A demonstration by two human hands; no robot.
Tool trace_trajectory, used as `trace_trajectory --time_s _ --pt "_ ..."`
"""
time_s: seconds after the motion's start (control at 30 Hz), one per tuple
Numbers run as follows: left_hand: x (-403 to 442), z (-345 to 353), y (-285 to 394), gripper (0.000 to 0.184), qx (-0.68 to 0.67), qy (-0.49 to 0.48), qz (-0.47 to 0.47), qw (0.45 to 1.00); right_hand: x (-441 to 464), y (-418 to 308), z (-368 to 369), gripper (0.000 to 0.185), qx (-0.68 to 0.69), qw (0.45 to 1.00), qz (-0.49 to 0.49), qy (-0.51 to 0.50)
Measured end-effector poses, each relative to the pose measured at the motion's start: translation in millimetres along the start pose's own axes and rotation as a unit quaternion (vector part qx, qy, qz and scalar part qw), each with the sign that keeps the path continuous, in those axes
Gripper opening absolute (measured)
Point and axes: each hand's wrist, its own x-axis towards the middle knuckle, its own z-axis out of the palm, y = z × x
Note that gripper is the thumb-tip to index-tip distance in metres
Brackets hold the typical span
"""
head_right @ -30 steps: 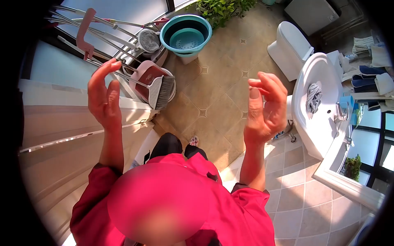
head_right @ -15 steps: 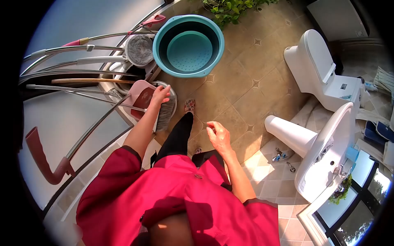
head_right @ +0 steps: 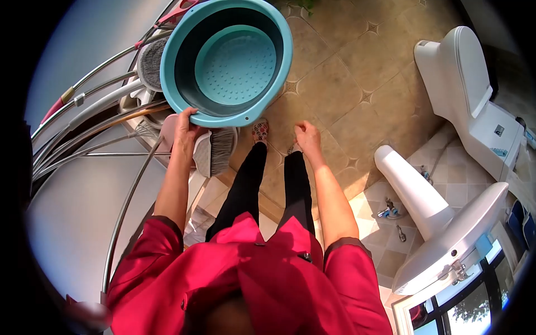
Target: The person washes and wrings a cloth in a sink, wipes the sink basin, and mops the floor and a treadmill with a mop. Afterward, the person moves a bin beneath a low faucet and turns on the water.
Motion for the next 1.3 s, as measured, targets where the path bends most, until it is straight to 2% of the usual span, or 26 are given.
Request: trace_trajectory --time_s 0.03,0.07,0.13,0.2,0.27,0.33,0.37,0.4,0.47,0.57,0.6,0.63,0.67,0.73,0.77,0.83,0.87,0.9,0.93,0.97,1.07,1.1,1.13,1.2,1.27,1.3 --pt "-15 -23 13 0.022 0.022 -0.002 -0.023 0.999 18 -10 3 0.020 0.023 1.000 0.021 -0.004" --pt "-21 -44 14 0.024 -0.003 0.006 0.021 1.000 38 -23 6 0.022 0.046 0.998 0.041 -0.006" --pt "-36 -97 17 0.036 0.014 0.015 0.040 0.999 80 -35 21 0.040 0.092 0.994 0.052 -0.031" --pt "-65 -120 19 0.038 -0.009 0.054 0.033 0.998 118 -55 47 0.062 0.093 0.993 0.065 -0.030" --pt "-87 -136 14 0.019 -0.037 0.084 0.043 0.995 146 -78 74 0.078 0.107 0.992 0.071 -0.008" --pt "-95 -154 1 0.031 -0.058 0.131 0.055 0.988 174 -93 96 0.084 0.103 0.990 0.098 -0.018" --pt "-94 -172 -8 0.023 -0.066 0.138 0.072 0.986 192 -91 107 0.083 0.119 0.984 0.128 -0.028" --pt "-104 -155 -7 0.014 -0.063 0.151 0.078 0.983 205 -88 118 0.077 0.131 0.982 0.139 -0.009" --pt "-109 -153 -11 0.009 -0.055 0.178 0.085 0.979 225 -73 130 0.056 0.163 0.977 0.134 -0.024" --pt "-113 -165 -17 0.002 -0.049 0.186 0.090 0.977 247 -33 140 0.023 0.177 0.982 0.062 0.019" --pt "-116 -161 -18 0.002 -0.045 0.185 0.090 0.978 258 1 135 0.020 0.124 0.992 0.005 0.032" --pt "-117 -154 -18 0.002 -0.043 0.178 0.091 0.979 233 5 115 0.019 0.209 0.978 -0.013 -0.001" --pt "-114 -144 -18 0.003 -0.042 0.165 0.092 0.981 207 8 97 0.020 0.196 0.979 -0.036 0.036" --pt "-115 -113 -12 0.005 -0.034 0.138 0.079 0.987 159 23 57 0.023 0.199 0.979 -0.001 0.043" --pt "-112 -101 -11 0.005 -0.031 0.118 0.075 0.990 141 43 40 0.026 0.241 0.969 0.040 0.033" --pt "-109 -66 -8 0.003 -0.025 0.071 0.061 0.995 101 92 8 0.028 0.178 0.976 0.093 0.089" --pt "-105 -51 -8 0.003 -0.018 0.046 0.053 0.997 63 82 -12 0.028 0.199 0.972 0.080 0.097" --pt "-99 -39 -5 0.003 -0.009 0.019 0.046 0.999 22 61 -32 0.027 0.293 0.947 0.088 0.094" --pt "-94 -19 -7 0.004 0.004 -0.008 0.038 0.999 -6 69 -49 0.026 0.308 0.940 0.070 0.126" --pt "-95 6 -11 0.004 0.025 -0.043 0.055 0.997 -32 65 -66 0.027 0.310 0.926 0.131 0.170" --pt "-114 95 -21 0.013 0.039 -0.093 0.043 0.994 -101 94 -109 0.030 0.272 0.919 0.153 0.241" --pt "-124 125 -22 0.021 0.067 -0.097 0.038 0.992 -119 100 -121 0.031 0.274 0.918 0.158 0.237" --pt "-143 163 -18 0.022 0.069 -0.119 0.079 0.987 -131 108 -121 0.031 0.280 0.908 0.169 0.263" --pt "-159 221 -25 0.018 0.096 -0.183 0.078 0.975 -157 113 -137 0.028 0.304 0.898 0.142 0.285" --pt "-166 277 -34 0.015 0.135 -0.238 0.068 0.960 -169 128 -145 0.023 0.294 0.895 0.156 0.296" --pt "-176 310 -41 0.014 0.142 -0.241 0.062 0.958 -179 121 -151 0.022 0.307 0.888 0.150 0.307"
